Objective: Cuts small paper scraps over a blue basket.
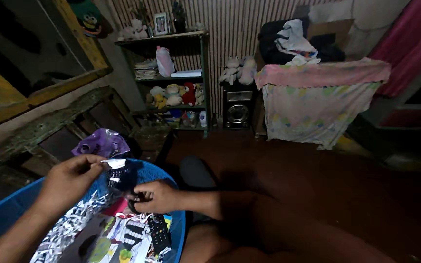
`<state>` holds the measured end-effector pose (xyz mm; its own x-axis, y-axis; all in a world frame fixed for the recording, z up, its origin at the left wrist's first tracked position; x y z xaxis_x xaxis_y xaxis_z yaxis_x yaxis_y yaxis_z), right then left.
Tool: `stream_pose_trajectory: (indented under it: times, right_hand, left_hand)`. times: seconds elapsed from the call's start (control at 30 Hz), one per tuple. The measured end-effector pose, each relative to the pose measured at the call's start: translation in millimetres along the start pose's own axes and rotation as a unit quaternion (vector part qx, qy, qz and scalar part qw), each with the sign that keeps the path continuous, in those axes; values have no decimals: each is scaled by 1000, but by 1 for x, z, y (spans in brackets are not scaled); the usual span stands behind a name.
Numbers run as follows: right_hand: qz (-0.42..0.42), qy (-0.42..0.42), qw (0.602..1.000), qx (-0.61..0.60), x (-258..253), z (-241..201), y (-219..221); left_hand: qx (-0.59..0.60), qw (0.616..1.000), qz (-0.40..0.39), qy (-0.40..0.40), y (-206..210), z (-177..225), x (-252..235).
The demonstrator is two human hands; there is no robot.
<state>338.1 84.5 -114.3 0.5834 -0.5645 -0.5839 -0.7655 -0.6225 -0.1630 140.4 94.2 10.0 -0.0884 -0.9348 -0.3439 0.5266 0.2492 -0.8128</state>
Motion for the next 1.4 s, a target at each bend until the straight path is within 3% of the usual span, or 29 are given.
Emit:
stream_pose_trajectory:
  times: [0.13, 0.3, 0.47, 0.73, 1.1, 1.4]
  right_hand:
    - [-16, 19, 998, 51, 5, 12, -3]
    - [-69, 65, 995, -1, 6, 1, -2]
    - [-89, 94, 989, -77, 3, 4, -2]
    - [-182, 142, 969, -93, 5, 10, 6]
    - [-161, 131, 971, -121, 6, 15, -2]
    - [-164, 137, 968, -127, 7, 17, -2]
  left_hand:
    - [90, 996, 11, -16, 2, 1, 33]
    - [187, 980, 59, -45, -5, -2, 57]
    - [217, 968, 72, -106, 0, 7, 73]
    - [257, 961, 64, -83, 8, 5, 69]
    - [288, 954, 17, -76, 20, 25, 69]
    - [262, 960, 63, -72, 15, 25, 69]
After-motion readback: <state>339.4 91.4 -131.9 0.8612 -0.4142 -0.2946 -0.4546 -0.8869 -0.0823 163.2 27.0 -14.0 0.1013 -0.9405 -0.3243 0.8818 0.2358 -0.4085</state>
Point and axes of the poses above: each hand's wrist, its own x-axis away from the middle knuckle, its own y-axis out of the palm, z = x × y, the point moved 5 cm from there along -x, towards the middle knuckle, and after that the axes turned 9 degrees about -x, right-handed, at the moved point
